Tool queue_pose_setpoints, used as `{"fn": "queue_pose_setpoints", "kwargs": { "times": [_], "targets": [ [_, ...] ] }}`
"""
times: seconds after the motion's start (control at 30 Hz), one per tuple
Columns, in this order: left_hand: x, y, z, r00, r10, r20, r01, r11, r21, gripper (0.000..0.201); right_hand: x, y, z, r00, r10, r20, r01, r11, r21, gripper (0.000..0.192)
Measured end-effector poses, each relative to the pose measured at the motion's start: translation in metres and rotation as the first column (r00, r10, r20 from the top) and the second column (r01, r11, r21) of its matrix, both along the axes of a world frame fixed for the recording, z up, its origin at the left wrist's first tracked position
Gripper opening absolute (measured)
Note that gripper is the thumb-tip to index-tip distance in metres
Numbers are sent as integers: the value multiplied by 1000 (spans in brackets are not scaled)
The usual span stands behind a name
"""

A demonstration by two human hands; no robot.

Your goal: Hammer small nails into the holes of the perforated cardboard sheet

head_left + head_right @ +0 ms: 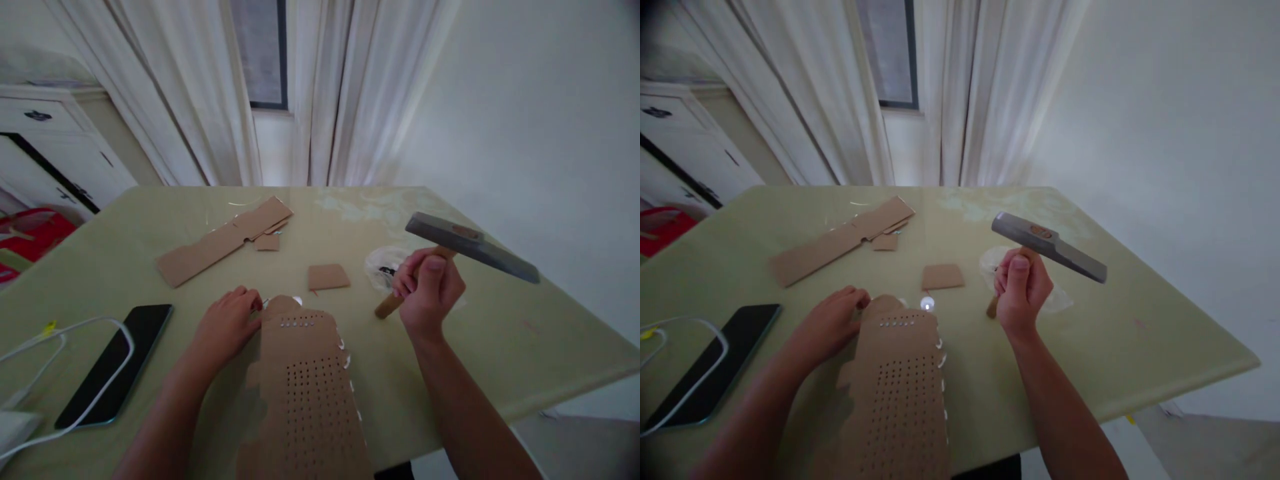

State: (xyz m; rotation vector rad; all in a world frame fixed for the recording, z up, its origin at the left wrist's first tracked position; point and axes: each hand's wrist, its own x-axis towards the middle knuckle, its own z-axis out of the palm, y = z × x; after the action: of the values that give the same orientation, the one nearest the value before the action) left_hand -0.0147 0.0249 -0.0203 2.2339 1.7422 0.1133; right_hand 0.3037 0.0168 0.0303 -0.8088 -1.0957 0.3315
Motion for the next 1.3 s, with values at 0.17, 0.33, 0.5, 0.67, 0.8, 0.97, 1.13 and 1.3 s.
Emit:
{"fn": "queue_pose_setpoints", "kwargs": {
  "times": [0.17, 0.33, 0.5, 0.67, 0.8, 0.97, 1.13, 1.3],
  "targets": [
    [-5, 6, -11, 982, 9, 190, 6, 997, -79, 13, 5, 2, -2, 1000, -25, -11, 25, 999, -21, 46],
    [-5, 4, -12, 953, 0, 302, 27, 996, -84, 18, 4, 9, -9, 1000, 13, -20, -16, 985, -170, 52],
    [-3, 2, -8, 943, 11, 334, 16, 997, -78, 13, 5, 11, -12, 1000, 6, -17, -8, 992, -129, 47],
    [-3, 1, -5, 943, -9, 333, 31, 998, -62, 15, 5, 12, -11, 999, 12, -40, -17, 992, -124, 39],
    [1, -1, 0, 955, -6, 296, 28, 997, -70, 14, 5, 12, -10, 999, 8, -34, -13, 992, -129, 39],
    [7, 1, 4, 968, 44, 247, -30, 998, -63, 13, 5, 10, -12, 999, 25, -34, -30, 991, -128, 40],
    [5, 7, -5, 969, 69, 237, -68, 998, -12, 14, 11, 16, -34, 997, 36, 63, -16, 960, -279, 45],
    [4, 16, -16, 979, 95, 179, -109, 991, 72, 14, 14, 28, -51, 963, 174, 205, -43, 852, -523, 47]
  ]
}}
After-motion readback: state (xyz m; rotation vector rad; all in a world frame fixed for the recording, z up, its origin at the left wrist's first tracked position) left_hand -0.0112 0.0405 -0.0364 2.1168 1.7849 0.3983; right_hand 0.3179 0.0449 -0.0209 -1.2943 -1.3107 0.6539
